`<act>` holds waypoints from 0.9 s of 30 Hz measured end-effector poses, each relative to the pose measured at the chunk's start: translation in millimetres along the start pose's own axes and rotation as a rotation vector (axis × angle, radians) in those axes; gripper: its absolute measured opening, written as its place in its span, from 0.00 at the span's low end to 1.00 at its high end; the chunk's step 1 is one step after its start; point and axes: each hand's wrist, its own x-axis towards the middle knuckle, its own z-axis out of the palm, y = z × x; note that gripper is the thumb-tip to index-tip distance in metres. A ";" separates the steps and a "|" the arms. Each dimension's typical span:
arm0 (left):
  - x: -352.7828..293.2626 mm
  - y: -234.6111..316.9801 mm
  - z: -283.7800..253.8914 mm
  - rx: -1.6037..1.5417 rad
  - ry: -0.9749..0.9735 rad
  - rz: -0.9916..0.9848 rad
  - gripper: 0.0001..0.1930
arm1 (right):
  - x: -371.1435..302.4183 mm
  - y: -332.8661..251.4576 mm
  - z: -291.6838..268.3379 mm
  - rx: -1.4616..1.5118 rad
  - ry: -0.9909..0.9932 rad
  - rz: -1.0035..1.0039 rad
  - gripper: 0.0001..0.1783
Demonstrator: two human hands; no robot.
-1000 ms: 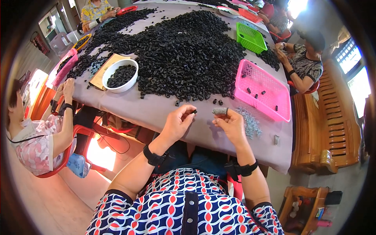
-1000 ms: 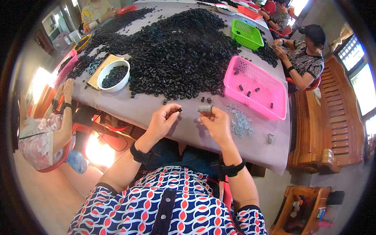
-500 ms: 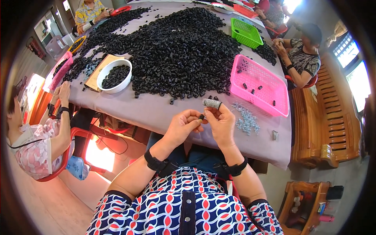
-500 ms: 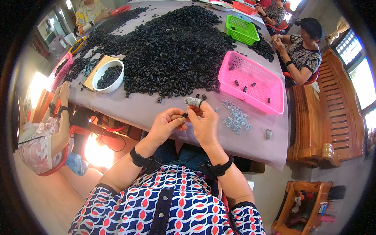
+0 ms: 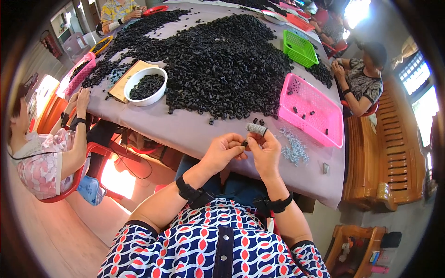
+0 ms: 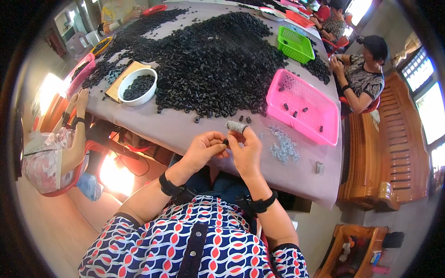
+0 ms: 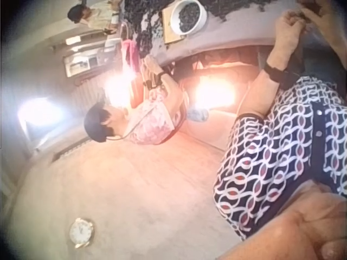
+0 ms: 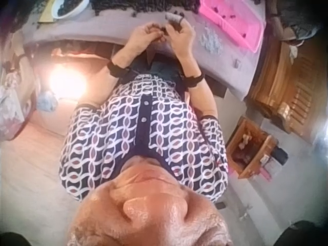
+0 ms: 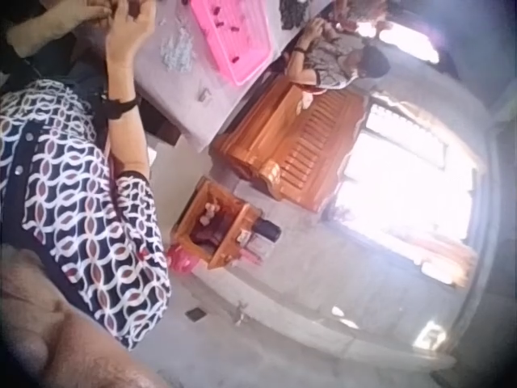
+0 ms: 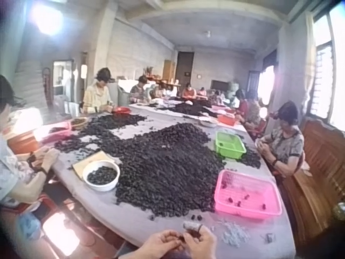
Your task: Assembling small black plastic/rubber footwear components at a factory table.
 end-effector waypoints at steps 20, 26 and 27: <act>1.2 9.3 -6.6 0.013 0.054 0.053 0.09 | -4.2 -14.5 -3.1 0.187 -0.136 0.119 0.15; -1.6 10.2 -5.6 0.175 0.055 0.042 0.10 | -4.6 -15.9 -1.5 0.193 -0.156 0.103 0.15; -2.0 10.0 -5.4 0.196 0.054 0.038 0.10 | -5.2 -16.4 -1.6 0.193 -0.155 0.105 0.15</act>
